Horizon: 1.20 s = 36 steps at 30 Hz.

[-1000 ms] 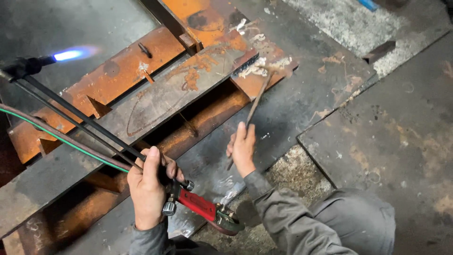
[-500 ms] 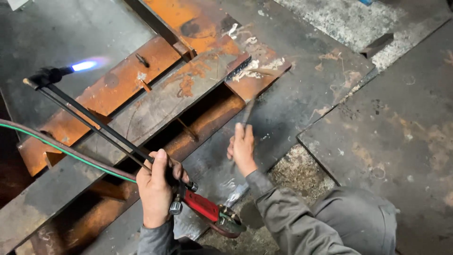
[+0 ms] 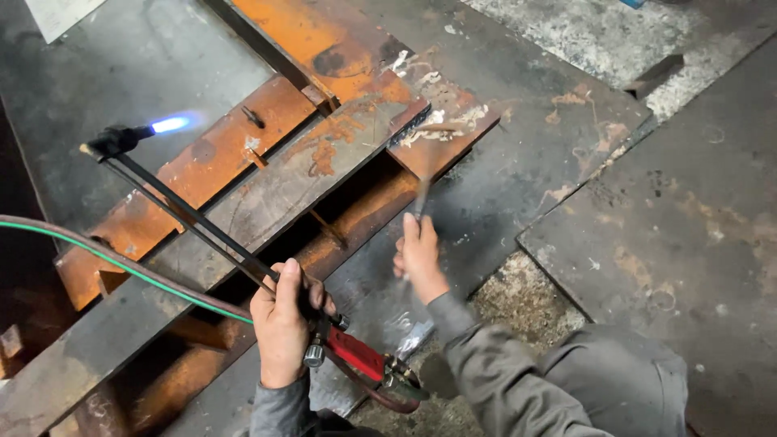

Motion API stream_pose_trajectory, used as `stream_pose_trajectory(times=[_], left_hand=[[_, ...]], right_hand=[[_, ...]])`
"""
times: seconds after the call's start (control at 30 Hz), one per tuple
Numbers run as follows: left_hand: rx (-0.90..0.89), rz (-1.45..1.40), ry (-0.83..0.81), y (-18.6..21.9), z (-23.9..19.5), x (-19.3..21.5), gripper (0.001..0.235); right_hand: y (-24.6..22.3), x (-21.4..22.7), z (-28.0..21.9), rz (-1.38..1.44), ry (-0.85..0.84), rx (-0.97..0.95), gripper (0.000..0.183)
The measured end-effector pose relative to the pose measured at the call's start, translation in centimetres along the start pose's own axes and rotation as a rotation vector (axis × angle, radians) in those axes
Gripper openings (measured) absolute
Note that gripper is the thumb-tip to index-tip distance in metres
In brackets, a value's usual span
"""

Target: The person cuts a metal component using a gas torch and hammers it into place.

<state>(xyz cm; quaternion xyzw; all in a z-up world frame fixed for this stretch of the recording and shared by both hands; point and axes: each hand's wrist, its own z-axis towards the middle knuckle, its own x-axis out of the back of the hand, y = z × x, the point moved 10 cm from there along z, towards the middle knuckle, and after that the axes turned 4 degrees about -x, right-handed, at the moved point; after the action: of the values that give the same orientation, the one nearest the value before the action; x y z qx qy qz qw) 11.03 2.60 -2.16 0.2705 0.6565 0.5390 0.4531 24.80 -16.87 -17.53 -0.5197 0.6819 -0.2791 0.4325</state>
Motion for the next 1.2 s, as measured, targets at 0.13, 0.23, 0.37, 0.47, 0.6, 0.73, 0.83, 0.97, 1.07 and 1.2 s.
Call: stream_pose_trajectory(times=[0.13, 0.23, 0.37, 0.47, 0.6, 0.73, 0.83, 0.97, 1.07, 1.2], left_hand=[[-0.003, 0.021, -0.021, 0.2, -0.2, 0.4, 0.031], [0.002, 0.036, 0.005, 0.8, -0.4, 0.8, 0.031], [-0.043, -0.014, -0.032, 1.3, -0.7, 1.1, 0.031], [-0.009, 0.009, 0.031, 1.3, -0.7, 1.6, 0.032], [0.016, 0.027, 0.013, 1.3, -0.8, 2.1, 0.031], [0.027, -0.035, 0.048, 0.9, -1.2, 2.3, 0.030], [0.035, -0.022, 0.020, 0.2, -0.8, 2.6, 0.030], [0.045, -0.057, 0.008, 0.1, -0.8, 2.3, 0.031], [0.087, 0.013, 0.040, 0.9, -1.0, 1.8, 0.029], [0.080, -0.037, -0.003, 0.7, -1.6, 1.9, 0.030]], right_hand=[[0.4, 1.1, 1.1, 0.072, 0.011, 0.040, 0.030], [0.2, 2.1, 2.9, 0.060, 0.110, -0.022, 0.028], [-1.2, 2.1, 3.5, 0.174, -0.009, 0.006, 0.033], [-3.5, 2.9, 3.4, 0.115, 0.132, 0.124, 0.027], [-2.5, 2.3, 3.8, 0.149, 0.057, 0.099, 0.029], [-2.0, 3.4, 5.9, 0.048, 0.041, 0.032, 0.033], [-3.2, 1.9, 3.4, 0.060, 0.078, 0.155, 0.033], [-1.7, -3.7, 0.2, 0.007, -0.082, 0.114, 0.036], [0.6, -9.2, -0.2, -0.014, -0.259, 0.016, 0.036], [2.6, -14.2, 3.1, -0.055, -0.372, -0.066, 0.047]])
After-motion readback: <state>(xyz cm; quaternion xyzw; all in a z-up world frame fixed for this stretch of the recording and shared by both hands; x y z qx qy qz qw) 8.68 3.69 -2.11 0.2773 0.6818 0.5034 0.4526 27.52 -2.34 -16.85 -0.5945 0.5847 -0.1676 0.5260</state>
